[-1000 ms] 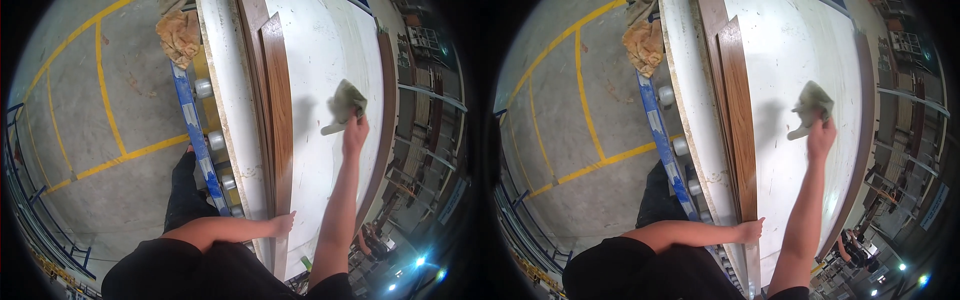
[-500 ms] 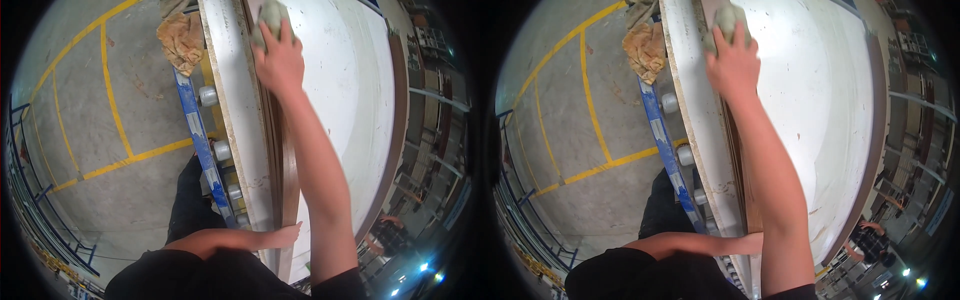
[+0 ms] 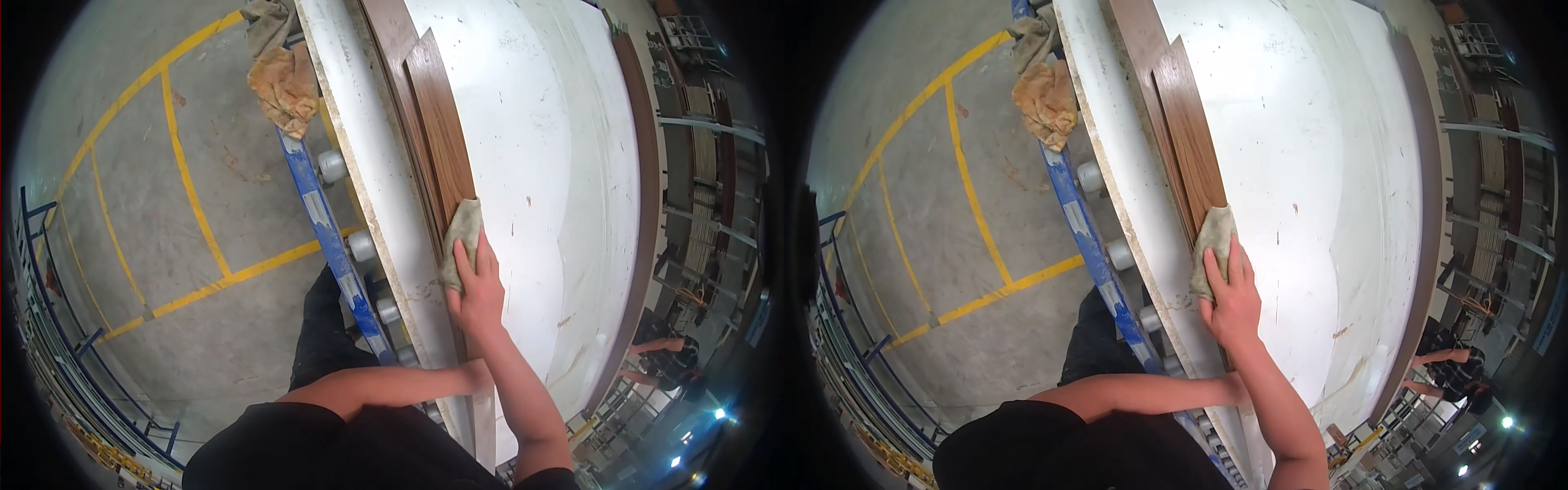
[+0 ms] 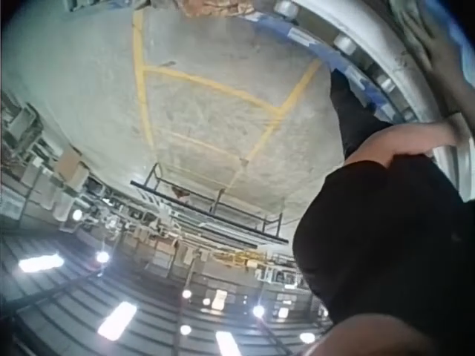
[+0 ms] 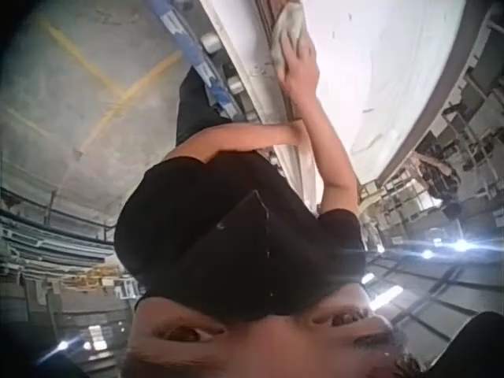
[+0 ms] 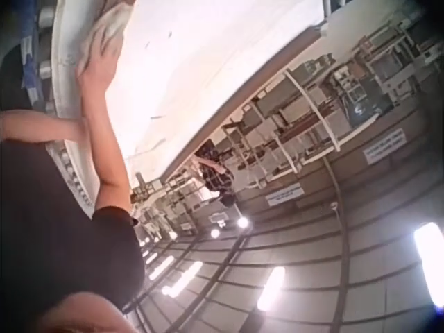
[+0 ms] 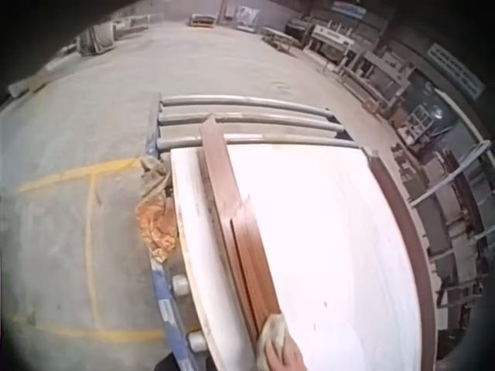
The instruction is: The person is cleaning and polishing long wooden beams using a cloth and cleaning solution on an industrial workbench.
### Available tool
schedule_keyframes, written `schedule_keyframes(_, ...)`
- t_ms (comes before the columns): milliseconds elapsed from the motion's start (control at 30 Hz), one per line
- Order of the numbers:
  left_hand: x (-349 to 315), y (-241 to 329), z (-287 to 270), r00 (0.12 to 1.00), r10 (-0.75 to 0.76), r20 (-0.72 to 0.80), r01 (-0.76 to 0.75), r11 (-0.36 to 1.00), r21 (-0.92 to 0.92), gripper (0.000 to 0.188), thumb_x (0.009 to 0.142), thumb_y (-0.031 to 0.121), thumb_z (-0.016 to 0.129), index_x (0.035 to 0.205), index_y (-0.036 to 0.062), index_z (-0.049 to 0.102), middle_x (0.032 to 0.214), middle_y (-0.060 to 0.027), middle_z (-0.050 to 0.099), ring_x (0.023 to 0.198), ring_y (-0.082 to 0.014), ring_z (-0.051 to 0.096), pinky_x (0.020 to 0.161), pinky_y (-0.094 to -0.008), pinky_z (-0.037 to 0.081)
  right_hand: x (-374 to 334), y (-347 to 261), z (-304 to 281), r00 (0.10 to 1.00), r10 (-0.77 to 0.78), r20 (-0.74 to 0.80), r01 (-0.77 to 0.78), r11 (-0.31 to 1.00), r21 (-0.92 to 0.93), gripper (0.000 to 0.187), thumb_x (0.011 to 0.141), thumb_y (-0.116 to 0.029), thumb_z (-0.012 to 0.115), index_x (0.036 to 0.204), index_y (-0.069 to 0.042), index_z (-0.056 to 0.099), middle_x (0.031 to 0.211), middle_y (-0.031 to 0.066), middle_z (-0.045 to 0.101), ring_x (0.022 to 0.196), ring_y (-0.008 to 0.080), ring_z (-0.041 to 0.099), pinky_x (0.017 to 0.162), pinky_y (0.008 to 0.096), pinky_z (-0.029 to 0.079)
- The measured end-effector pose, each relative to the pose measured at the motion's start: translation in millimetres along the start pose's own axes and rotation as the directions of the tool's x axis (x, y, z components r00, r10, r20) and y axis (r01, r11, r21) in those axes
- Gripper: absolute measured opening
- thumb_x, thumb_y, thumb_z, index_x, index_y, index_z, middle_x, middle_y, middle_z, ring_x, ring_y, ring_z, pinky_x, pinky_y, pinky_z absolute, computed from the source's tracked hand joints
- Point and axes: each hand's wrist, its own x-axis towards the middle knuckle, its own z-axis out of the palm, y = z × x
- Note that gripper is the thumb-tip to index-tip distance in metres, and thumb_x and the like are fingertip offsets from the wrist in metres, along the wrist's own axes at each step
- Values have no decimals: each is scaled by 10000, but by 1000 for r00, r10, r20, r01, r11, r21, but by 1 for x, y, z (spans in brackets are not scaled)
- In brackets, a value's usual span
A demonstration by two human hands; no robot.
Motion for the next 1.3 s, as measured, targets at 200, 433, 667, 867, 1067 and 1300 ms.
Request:
schedule_keyframes(200, -7, 40, -17, 995, 53, -80, -75, 950, -305, 339, 1065, 148, 588, 1383, 57, 664, 1313, -153, 729, 1244, -285, 642, 1098, -434, 475, 181, -3, 3, 985, 174, 0, -173, 980, 96, 773, 887, -284, 710, 1623, -291, 473, 1736, 216, 281, 1443, 470, 488, 1098, 504, 528)
schedule_keyframes(433, -19, 74, -27, 996, 2, 90, -5, 1000, 26, 363, 1061, 204, 614, 1354, -7, 648, 1362, -189, 689, 1308, -295, 622, 1085, -400, 487, 69, 7, 9, 998, 33, -57, -28, 996, 89, 795, 855, -226, 756, 1599, -326, 495, 1752, 158, 281, 1461, 463, 476, 1090, 521, 547)
schedule_keyframes(667, -107, 113, -42, 544, 132, 829, -818, 301, 489, 156, 878, 203, 748, 982, 96, 701, 1006, -92, 689, 927, -262, 666, 874, -458, 520, -146, 12, 5, 965, 263, 0, -261, 957, 124, 835, 787, -165, 801, 1568, -340, 562, 1778, 125, 275, 1524, 466, 418, 1212, 557, 426)
schedule_keyframes(867, -39, 207, -118, 965, 145, 219, -221, 4, 975, 755, 961, 131, 657, 1640, 7, 352, 1664, -229, 407, 1511, -436, 375, 1299, -535, 215, -205, 12, 30, 906, 353, -232, -316, 931, 181, 722, 831, -258, 789, 1522, -333, 593, 1716, 92, 382, 1548, 393, 394, 1254, 618, 327)
schedule_keyframes(1067, -34, 233, -114, 943, -163, 291, -332, -375, 865, 900, 954, 338, 744, 1680, 40, 305, 1763, -187, 277, 1642, -421, 199, 1326, -595, 161, -419, 21, 54, 849, 431, -306, -422, 901, 99, 820, 750, -294, 865, 1519, -349, 585, 1689, 61, 419, 1544, 362, 404, 1268, 628, 303)
schedule_keyframes(1300, -26, 220, -104, 969, -231, 89, -216, -611, 762, 891, 931, 185, 802, 1675, 70, 325, 1762, -209, 258, 1636, -407, 221, 1322, -558, 216, -800, 6, 33, 599, 757, -261, -772, 632, 61, 849, 639, -109, 809, 1460, -276, 671, 1584, 119, 527, 1433, 392, 502, 1178, 586, 394)
